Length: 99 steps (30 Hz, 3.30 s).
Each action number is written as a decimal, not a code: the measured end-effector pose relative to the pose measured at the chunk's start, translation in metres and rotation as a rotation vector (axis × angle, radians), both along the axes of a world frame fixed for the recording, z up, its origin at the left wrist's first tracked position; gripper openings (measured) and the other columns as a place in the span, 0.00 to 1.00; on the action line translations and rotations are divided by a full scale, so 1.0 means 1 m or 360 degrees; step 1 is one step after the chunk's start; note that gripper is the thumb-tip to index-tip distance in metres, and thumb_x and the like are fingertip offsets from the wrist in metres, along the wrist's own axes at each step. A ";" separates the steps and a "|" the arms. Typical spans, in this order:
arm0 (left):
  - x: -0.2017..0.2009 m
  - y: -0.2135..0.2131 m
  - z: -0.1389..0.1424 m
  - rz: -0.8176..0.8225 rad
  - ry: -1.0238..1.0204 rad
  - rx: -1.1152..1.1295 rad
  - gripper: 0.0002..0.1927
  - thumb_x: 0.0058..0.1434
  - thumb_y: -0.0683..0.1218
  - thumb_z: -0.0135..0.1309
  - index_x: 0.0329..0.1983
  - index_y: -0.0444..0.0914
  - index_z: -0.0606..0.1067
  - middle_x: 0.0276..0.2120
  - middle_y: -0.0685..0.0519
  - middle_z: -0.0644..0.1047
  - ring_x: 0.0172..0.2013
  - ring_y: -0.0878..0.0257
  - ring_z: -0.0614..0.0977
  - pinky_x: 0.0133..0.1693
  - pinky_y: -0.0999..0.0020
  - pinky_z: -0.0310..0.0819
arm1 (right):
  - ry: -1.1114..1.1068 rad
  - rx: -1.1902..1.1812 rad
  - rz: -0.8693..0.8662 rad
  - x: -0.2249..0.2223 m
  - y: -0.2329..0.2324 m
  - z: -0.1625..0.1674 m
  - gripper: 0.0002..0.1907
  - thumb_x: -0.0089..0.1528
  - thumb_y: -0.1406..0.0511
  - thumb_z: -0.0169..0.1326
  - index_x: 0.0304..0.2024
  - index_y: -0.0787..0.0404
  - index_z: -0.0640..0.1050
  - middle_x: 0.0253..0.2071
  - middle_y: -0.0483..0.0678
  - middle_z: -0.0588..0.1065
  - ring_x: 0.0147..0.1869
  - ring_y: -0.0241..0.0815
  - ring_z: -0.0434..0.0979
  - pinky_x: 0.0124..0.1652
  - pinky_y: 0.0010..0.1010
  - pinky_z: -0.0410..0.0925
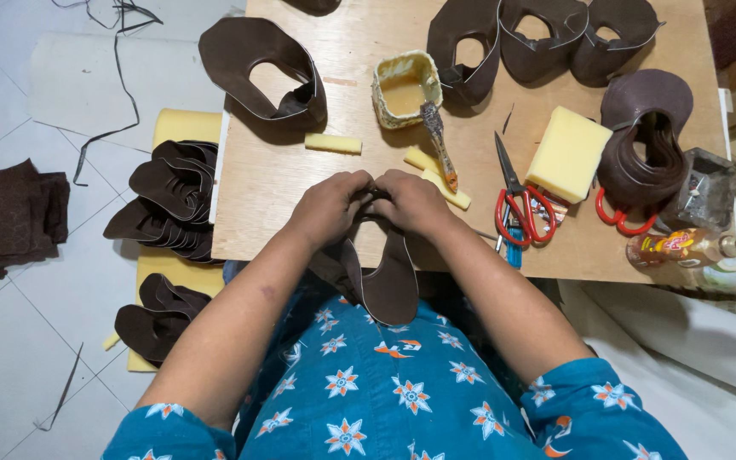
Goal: The person assembles brown shoe parts by inserting foam pieces into the openings, pressing them into place, and trimming excess material with scissors. They repeat this process for multiple parts, occasionally using a brush to apply adhesive.
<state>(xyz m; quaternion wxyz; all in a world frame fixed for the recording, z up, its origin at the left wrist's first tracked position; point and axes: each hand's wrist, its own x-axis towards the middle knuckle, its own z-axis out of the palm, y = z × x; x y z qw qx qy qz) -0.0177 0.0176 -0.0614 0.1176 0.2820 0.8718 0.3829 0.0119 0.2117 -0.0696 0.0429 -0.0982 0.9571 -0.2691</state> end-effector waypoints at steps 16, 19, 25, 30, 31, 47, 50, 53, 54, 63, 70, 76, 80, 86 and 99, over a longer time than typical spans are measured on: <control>-0.025 -0.013 0.007 0.0150 -0.0222 -0.0236 0.17 0.54 0.41 0.54 0.49 0.45 0.77 0.41 0.45 0.80 0.45 0.48 0.81 0.47 0.55 0.74 | -0.0449 -0.0025 -0.0165 -0.019 0.023 0.022 0.18 0.54 0.58 0.66 0.45 0.55 0.82 0.41 0.50 0.80 0.44 0.48 0.81 0.44 0.38 0.72; -0.020 -0.013 0.008 0.0178 -0.0262 -0.0238 0.16 0.57 0.41 0.53 0.50 0.45 0.77 0.39 0.44 0.81 0.43 0.47 0.82 0.47 0.54 0.74 | -0.0214 -0.0079 -0.0104 -0.005 0.017 0.021 0.17 0.55 0.62 0.66 0.46 0.55 0.79 0.43 0.49 0.79 0.47 0.48 0.81 0.45 0.37 0.72; -0.019 -0.008 0.003 0.0214 -0.0299 -0.0228 0.16 0.59 0.41 0.53 0.51 0.44 0.75 0.40 0.43 0.82 0.45 0.46 0.82 0.47 0.54 0.74 | 0.0310 -0.0149 0.0174 0.008 0.004 0.028 0.21 0.54 0.68 0.66 0.47 0.57 0.74 0.48 0.51 0.74 0.50 0.53 0.79 0.45 0.41 0.71; -0.019 -0.007 0.000 -0.0039 -0.0343 -0.0172 0.22 0.50 0.43 0.61 0.50 0.42 0.75 0.43 0.44 0.80 0.46 0.48 0.81 0.47 0.56 0.75 | 0.0040 -0.0225 -0.0036 0.005 0.000 0.023 0.30 0.50 0.64 0.69 0.52 0.61 0.72 0.45 0.53 0.76 0.49 0.54 0.78 0.45 0.42 0.71; -0.018 -0.007 -0.001 -0.0012 -0.0375 -0.0194 0.22 0.50 0.45 0.63 0.50 0.42 0.75 0.43 0.45 0.81 0.45 0.48 0.82 0.47 0.57 0.75 | -0.0039 -0.0196 0.0011 0.003 0.001 0.021 0.30 0.48 0.63 0.70 0.51 0.61 0.73 0.44 0.54 0.77 0.49 0.55 0.78 0.46 0.42 0.71; -0.006 0.004 0.032 0.0052 0.0227 -0.0256 0.08 0.58 0.47 0.61 0.40 0.44 0.82 0.36 0.48 0.81 0.41 0.48 0.80 0.44 0.52 0.71 | -0.0046 0.0029 -0.0116 -0.002 0.007 0.003 0.15 0.55 0.52 0.66 0.34 0.55 0.84 0.32 0.53 0.80 0.41 0.57 0.79 0.40 0.44 0.70; 0.009 0.005 0.069 0.0161 0.0889 0.0024 0.14 0.51 0.44 0.60 0.42 0.38 0.80 0.36 0.46 0.79 0.42 0.48 0.78 0.44 0.54 0.68 | 0.0047 -0.0221 -0.0358 0.000 0.011 0.009 0.12 0.58 0.57 0.62 0.39 0.54 0.84 0.34 0.53 0.81 0.39 0.51 0.81 0.40 0.39 0.72; 0.041 0.006 0.102 0.0169 0.0997 0.0471 0.15 0.57 0.40 0.58 0.48 0.35 0.76 0.41 0.46 0.78 0.45 0.49 0.78 0.49 0.55 0.71 | 0.0300 -0.0660 -0.0704 -0.001 0.013 0.014 0.13 0.60 0.63 0.59 0.47 0.59 0.80 0.38 0.51 0.82 0.41 0.42 0.83 0.43 0.33 0.73; 0.054 0.006 0.108 0.0062 0.0819 0.0516 0.11 0.61 0.42 0.58 0.46 0.37 0.76 0.40 0.47 0.77 0.42 0.50 0.79 0.46 0.57 0.73 | 0.0426 -0.0809 -0.0807 -0.003 0.013 0.017 0.15 0.60 0.65 0.59 0.49 0.61 0.79 0.40 0.50 0.83 0.42 0.39 0.83 0.45 0.32 0.74; 0.068 0.019 0.069 0.0491 -0.0840 0.1272 0.18 0.67 0.53 0.55 0.49 0.34 0.73 0.37 0.50 0.78 0.36 0.62 0.80 0.37 0.66 0.75 | 0.0008 -0.2065 -0.0794 0.036 -0.045 0.056 0.17 0.61 0.69 0.59 0.52 0.67 0.75 0.42 0.50 0.78 0.42 0.40 0.80 0.40 0.31 0.75; 0.062 0.001 0.067 0.0770 -0.0241 0.0974 0.13 0.78 0.46 0.51 0.41 0.31 0.74 0.29 0.48 0.71 0.31 0.63 0.68 0.36 0.66 0.67 | -0.0300 -0.2196 -0.0982 0.050 -0.053 0.093 0.16 0.64 0.59 0.51 0.49 0.62 0.78 0.39 0.45 0.79 0.39 0.37 0.80 0.33 0.30 0.73; 0.073 0.008 0.075 0.0646 -0.0096 0.1324 0.10 0.68 0.41 0.52 0.50 0.33 0.76 0.39 0.55 0.79 0.40 0.69 0.79 0.44 0.73 0.75 | 0.0201 -0.1903 -0.0547 0.053 -0.053 0.091 0.12 0.67 0.67 0.56 0.50 0.69 0.78 0.42 0.47 0.78 0.44 0.37 0.78 0.45 0.29 0.72; 0.076 0.014 0.077 0.0778 -0.0241 0.1375 0.09 0.71 0.43 0.55 0.49 0.33 0.77 0.36 0.54 0.76 0.38 0.68 0.75 0.41 0.72 0.72 | 0.0066 -0.2020 -0.0538 0.058 -0.054 0.091 0.11 0.65 0.70 0.52 0.48 0.67 0.78 0.42 0.46 0.78 0.45 0.36 0.78 0.45 0.28 0.72; 0.080 0.011 0.077 0.0690 -0.0154 0.1369 0.12 0.70 0.44 0.54 0.52 0.33 0.75 0.38 0.54 0.78 0.39 0.68 0.78 0.41 0.73 0.75 | -0.0001 -0.2247 -0.0533 0.059 -0.057 0.088 0.10 0.65 0.71 0.54 0.48 0.69 0.79 0.43 0.48 0.79 0.47 0.39 0.79 0.49 0.32 0.72; 0.080 0.004 0.070 0.0627 0.0111 0.1130 0.10 0.68 0.39 0.50 0.50 0.33 0.77 0.41 0.51 0.83 0.42 0.66 0.82 0.45 0.71 0.77 | -0.0118 -0.2692 -0.0537 0.060 -0.048 0.050 0.08 0.72 0.67 0.49 0.46 0.66 0.77 0.39 0.48 0.77 0.42 0.39 0.77 0.45 0.34 0.74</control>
